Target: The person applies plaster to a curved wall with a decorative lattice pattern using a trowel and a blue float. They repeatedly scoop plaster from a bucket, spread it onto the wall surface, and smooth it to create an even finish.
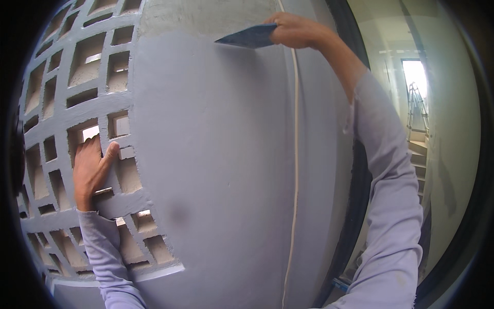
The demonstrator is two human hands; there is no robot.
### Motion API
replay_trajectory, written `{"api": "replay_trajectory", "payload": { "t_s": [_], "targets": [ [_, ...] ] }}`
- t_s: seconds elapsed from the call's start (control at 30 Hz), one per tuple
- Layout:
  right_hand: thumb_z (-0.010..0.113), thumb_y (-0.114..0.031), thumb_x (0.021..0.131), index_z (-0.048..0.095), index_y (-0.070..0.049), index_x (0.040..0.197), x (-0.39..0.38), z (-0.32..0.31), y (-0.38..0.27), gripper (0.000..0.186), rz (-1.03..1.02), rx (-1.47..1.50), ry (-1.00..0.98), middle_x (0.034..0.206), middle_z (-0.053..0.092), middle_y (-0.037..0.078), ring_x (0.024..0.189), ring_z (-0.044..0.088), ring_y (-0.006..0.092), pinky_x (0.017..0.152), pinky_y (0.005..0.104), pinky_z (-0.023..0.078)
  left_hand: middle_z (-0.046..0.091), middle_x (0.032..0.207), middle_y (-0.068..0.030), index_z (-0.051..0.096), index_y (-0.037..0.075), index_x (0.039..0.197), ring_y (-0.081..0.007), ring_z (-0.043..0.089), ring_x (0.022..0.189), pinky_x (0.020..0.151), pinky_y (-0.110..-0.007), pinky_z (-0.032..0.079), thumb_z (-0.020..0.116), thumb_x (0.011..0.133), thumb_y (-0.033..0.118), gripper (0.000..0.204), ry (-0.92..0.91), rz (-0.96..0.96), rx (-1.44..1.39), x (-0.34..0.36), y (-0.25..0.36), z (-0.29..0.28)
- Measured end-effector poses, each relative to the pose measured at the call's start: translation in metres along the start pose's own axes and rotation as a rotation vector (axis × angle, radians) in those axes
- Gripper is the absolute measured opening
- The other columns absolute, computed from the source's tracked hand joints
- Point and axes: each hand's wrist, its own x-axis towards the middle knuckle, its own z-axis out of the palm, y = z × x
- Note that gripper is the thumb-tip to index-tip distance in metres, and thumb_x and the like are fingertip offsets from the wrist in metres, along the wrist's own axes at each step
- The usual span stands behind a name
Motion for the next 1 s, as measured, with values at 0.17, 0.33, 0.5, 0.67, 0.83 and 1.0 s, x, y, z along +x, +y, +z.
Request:
{"api": "replay_trajectory", "payload": {
  "t_s": [0.17, 0.33, 0.5, 0.67, 0.83, 1.0],
  "targets": [
    [0.049, -0.008, 0.071, 0.066, 0.0, 0.1, 0.049, -0.006, 0.035, 0.035, -0.056, -0.089, 0.423, 0.077, 0.063, 0.016, 0.072, 0.058, 0.0267, 0.068, 0.0377, 0.045, 0.06, 0.094, -0.0203, 0.059, -0.001, 0.1, -0.035, 0.054, 0.095, 0.091, -0.044, 0.037, 0.023, 0.083, 0.078, 0.088, 0.007, 0.02, -0.035, 0.004, 0.006, 0.018],
    [0.05, -0.007, 0.067, 0.069, -0.002, 0.096, 0.149, 0.022, 0.041, 0.035, -0.221, -0.242, 0.495, 0.087, 0.065, 0.026, 0.084, 0.064, 0.0384, 0.075, 0.0435, 0.05, 0.06, 0.092, -0.0211, 0.058, -0.002, 0.096, -0.0349, 0.055, 0.094, 0.091, -0.045, 0.036, 0.021, 0.082, 0.079, 0.09, -0.057, 0.002, -0.034, 0.002, 0.004, 0.007],
    [0.05, -0.007, 0.065, 0.068, -0.005, 0.098, 0.106, 0.034, -0.04, 0.038, -0.063, -0.001, 0.52, 0.085, 0.066, 0.024, 0.084, 0.065, 0.0353, 0.074, 0.0426, 0.05, 0.061, 0.09, -0.0214, 0.058, -0.002, 0.094, -0.0353, 0.056, 0.091, 0.089, -0.045, 0.037, 0.022, 0.083, 0.078, 0.089, -0.048, 0.012, -0.043, 0.003, 0.004, 0.01],
    [0.048, -0.004, 0.069, 0.067, -0.004, 0.108, 0.011, 0.028, -0.09, 0.043, -0.032, -0.192, 0.099, 0.095, 0.065, 0.024, 0.087, 0.061, 0.0345, 0.079, 0.0394, 0.048, 0.062, 0.09, -0.0235, 0.06, -0.001, 0.097, -0.0356, 0.058, 0.092, 0.089, -0.046, 0.039, 0.024, 0.083, 0.078, 0.088, -0.046, 0.014, -0.009, 0.004, -0.002, 0.008],
    [0.045, -0.003, 0.069, 0.068, -0.004, 0.106, 0.001, 0.009, -0.095, 0.043, 0.01, -0.063, 0.196, 0.095, 0.066, 0.023, 0.087, 0.062, 0.0326, 0.078, 0.0358, 0.049, 0.063, 0.091, -0.0238, 0.06, -0.002, 0.099, -0.0354, 0.059, 0.093, 0.09, -0.045, 0.039, 0.027, 0.084, 0.076, 0.086, -0.085, -0.023, 0.008, 0.003, -0.002, 0.002],
    [0.051, -0.008, 0.067, 0.068, -0.006, 0.101, 0.159, -0.012, -0.01, 0.038, -0.144, -0.152, 0.6, 0.089, 0.067, 0.022, 0.087, 0.065, 0.0335, 0.076, 0.0407, 0.05, 0.062, 0.087, -0.0236, 0.06, -0.002, 0.091, -0.037, 0.059, 0.09, 0.09, -0.046, 0.039, 0.027, 0.084, 0.076, 0.085, -0.044, 0.019, -0.117, 0.006, 0.012, 0.001]
  ]
}}
